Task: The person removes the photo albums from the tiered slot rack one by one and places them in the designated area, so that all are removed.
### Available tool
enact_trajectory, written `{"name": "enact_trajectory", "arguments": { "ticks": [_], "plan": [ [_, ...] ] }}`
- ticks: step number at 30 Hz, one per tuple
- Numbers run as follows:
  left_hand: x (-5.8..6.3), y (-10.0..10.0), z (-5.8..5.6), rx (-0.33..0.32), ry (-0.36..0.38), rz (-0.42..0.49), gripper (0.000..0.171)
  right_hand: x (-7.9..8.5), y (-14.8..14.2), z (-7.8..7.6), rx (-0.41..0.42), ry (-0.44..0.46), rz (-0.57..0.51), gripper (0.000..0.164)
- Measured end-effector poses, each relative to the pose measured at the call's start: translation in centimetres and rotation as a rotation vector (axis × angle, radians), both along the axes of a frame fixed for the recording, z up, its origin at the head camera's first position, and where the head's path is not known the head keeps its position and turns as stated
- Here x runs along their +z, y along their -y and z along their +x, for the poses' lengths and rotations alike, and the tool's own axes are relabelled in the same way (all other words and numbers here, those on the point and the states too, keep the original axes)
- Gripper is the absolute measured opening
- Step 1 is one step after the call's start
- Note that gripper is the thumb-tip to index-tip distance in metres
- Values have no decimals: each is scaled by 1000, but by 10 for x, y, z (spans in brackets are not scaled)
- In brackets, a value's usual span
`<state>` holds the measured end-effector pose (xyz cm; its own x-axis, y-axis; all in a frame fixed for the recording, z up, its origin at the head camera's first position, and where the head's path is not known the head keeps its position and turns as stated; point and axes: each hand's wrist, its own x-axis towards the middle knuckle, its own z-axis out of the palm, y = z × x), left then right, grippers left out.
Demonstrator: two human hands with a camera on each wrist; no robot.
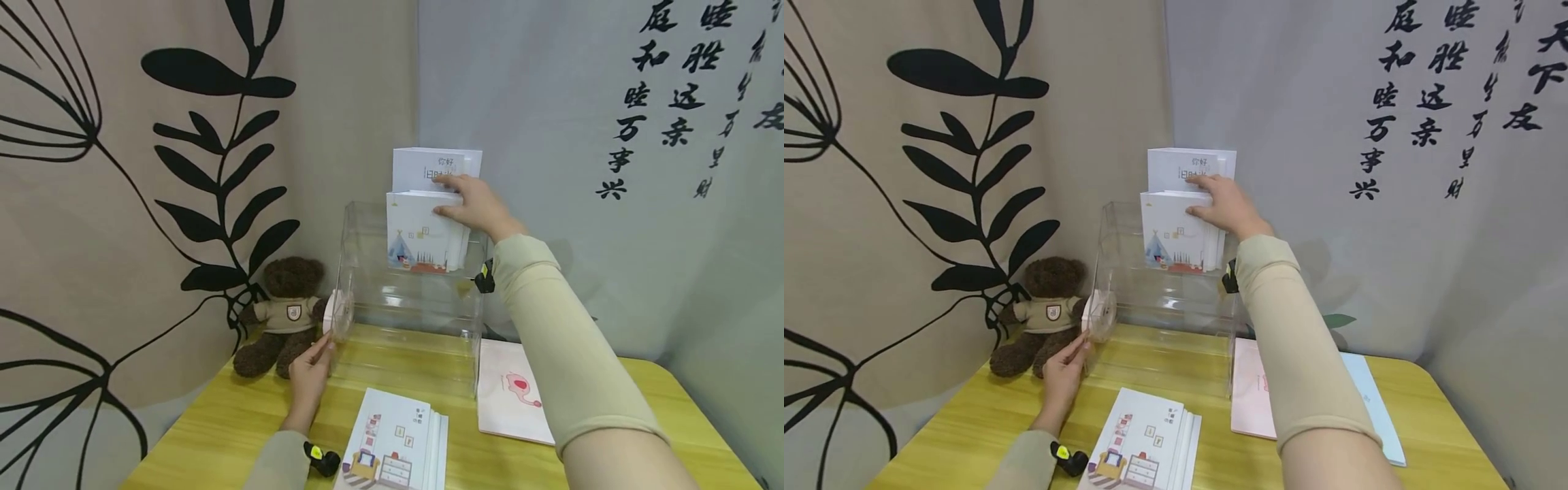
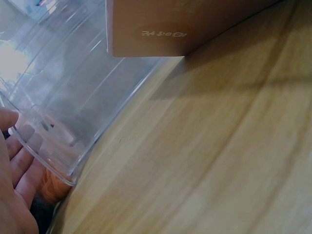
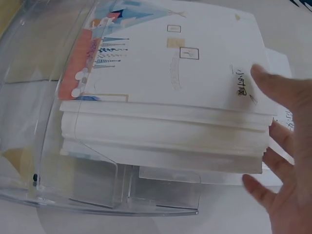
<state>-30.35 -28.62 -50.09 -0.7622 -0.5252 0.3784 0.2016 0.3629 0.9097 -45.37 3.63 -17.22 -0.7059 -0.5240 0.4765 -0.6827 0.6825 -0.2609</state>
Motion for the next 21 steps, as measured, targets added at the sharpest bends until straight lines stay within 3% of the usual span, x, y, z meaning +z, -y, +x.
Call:
{"name": "enact_trajectory", "arguments": {
  "ticks": [5, 11, 14, 21],
  "plan": [
    [0, 1, 0, 1, 8, -3, 27, -5, 3, 0, -24, -23, 165, 74],
    [0, 0, -3, -17, -27, 14, 27, -13, 3, 9, -55, -253, 333, 69],
    [1, 0, -3, -1, -32, 6, 27, -14, 4, 15, -17, -333, 360, 67],
    [0, 0, -1, -15, -23, 11, 29, -21, 4, 28, 111, -284, 389, 66]
  ]
}}
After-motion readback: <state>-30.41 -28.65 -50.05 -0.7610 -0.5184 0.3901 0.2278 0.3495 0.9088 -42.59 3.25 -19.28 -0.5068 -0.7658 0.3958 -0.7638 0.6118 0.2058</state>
